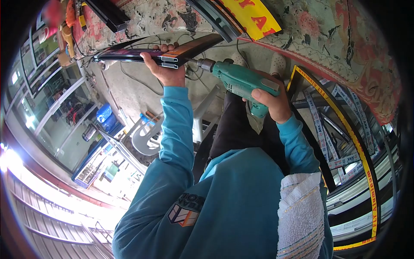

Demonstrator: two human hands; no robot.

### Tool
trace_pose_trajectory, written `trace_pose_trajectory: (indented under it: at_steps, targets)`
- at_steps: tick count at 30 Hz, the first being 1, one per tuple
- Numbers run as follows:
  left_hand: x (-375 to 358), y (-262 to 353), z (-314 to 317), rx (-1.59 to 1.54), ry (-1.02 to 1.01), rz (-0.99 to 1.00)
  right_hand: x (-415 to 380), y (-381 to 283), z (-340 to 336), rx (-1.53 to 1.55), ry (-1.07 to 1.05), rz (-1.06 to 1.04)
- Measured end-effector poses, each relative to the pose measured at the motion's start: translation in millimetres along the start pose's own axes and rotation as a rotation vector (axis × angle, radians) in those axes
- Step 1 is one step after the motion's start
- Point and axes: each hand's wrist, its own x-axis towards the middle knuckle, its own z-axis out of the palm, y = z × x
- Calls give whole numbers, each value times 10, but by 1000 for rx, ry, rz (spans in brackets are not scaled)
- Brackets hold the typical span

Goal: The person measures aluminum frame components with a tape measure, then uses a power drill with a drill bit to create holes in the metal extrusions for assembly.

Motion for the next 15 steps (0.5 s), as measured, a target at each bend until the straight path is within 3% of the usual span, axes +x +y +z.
trace_pose_trajectory:
  at_steps: [15]
  targets:
    - [25,-27,63,9,22,3,147,-92,4,57,-17,78]
